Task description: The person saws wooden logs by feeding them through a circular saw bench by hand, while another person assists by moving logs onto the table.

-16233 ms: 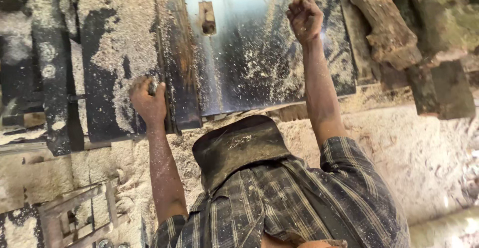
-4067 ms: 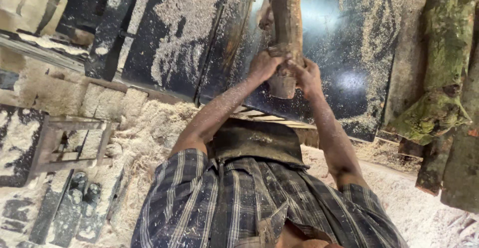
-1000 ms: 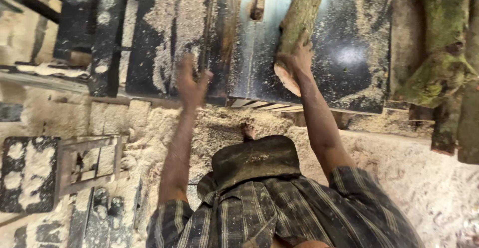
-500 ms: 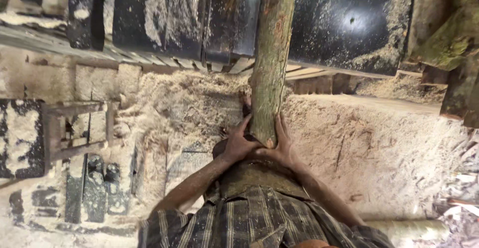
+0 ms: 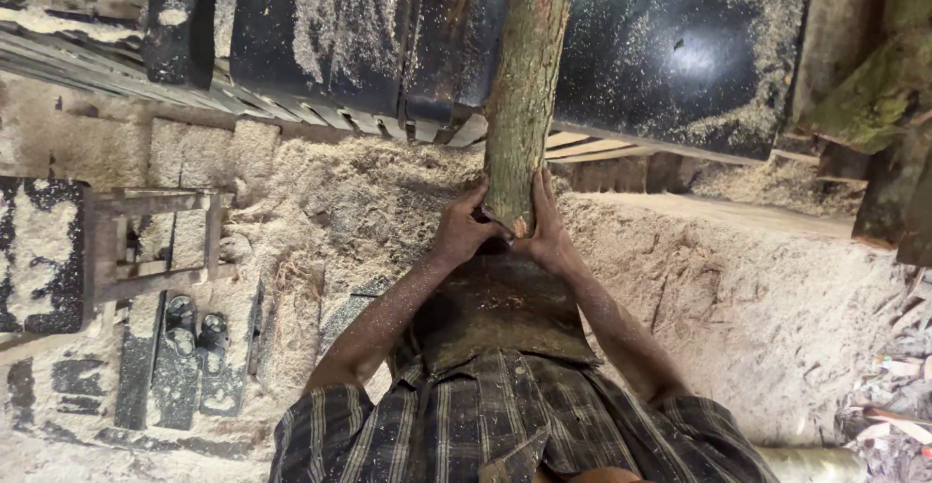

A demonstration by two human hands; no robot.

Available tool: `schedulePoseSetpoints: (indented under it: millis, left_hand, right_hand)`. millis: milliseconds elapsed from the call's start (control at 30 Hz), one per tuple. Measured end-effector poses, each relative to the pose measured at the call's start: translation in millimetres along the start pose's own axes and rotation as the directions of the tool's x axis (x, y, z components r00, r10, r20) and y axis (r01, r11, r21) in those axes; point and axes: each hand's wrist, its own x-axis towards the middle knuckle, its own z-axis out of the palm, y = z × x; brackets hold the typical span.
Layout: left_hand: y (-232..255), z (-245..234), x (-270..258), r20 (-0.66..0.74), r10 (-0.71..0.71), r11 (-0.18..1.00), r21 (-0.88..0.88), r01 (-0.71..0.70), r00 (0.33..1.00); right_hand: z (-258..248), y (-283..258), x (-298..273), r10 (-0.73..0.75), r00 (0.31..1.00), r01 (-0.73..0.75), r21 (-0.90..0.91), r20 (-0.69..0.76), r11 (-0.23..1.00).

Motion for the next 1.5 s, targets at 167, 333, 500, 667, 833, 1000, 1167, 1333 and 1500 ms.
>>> schedulePoseSetpoints:
  millis: [167, 333, 500, 667, 833, 1000, 1167, 1333, 1500]
  left_hand:
    - [3.3, -9.6, 21.8, -0.009, 0.072, 0.979, 0.194, -0.068, 0.997]
    - [-2.3, -15.7, 50.7, 0.065, 0.060, 0.846, 0.526, -0.085, 0.996]
    - [-13.1, -18.0, 94.0, 0.103, 0.061, 0.805, 0.582, -0.110, 0.993]
    - [-22.0, -25.7, 148.5, 0.063, 0.181, 0.765, 0.618, -0.180, 0.982]
    - [-18.4, -33.6, 204.1, 0.064, 0.105, 0.780, 0.614, -0.122, 0.992]
    - [-26.2, -38.3, 262.3, 0.052, 0.125, 0.751, 0.648, -0.129, 0.991]
    - [-25.5, -40.1, 321.0, -0.039, 0.139, 0.798, 0.597, -0.088, 0.990]
    - [-19.5, -38.8, 360.0, -0.155, 0.136, 0.788, 0.616, -0.012, 0.978]
    - [-16.4, -36.7, 357.3, -0.182, 0.151, 0.732, 0.682, 0.014, 0.972]
  right_hand:
    - [1.6, 4.9, 14.8, 0.115, 0.992, -0.109, 0.107, -0.056, 0.988]
    - [-7.3, 13.4, 38.3, 0.057, 0.993, -0.045, 0.118, -0.100, 0.992]
    - [-25.3, -0.3, 75.9, 0.055, 0.990, -0.035, 0.152, -0.133, 0.988]
    - [-55.9, -22.1, 121.3, 0.256, 0.965, -0.228, 0.304, -0.055, 0.925]
    - [-62.4, 9.9, 170.3, 0.110, 0.986, -0.082, 0.208, -0.127, 0.975]
    - [-80.5, 22.8, 221.4, -0.050, 0.978, 0.080, 0.141, -0.202, 0.987]
    - [-123.3, -22.2, 266.7, 0.158, 0.981, -0.101, 0.405, -0.111, 0.909]
    - [-140.9, 1.6, 320.8, 0.106, 0.979, -0.028, 0.393, -0.177, 0.919]
    - [-157.0, 31.8, 374.3, -0.001, 0.962, 0.056, 0.193, -0.271, 0.980]
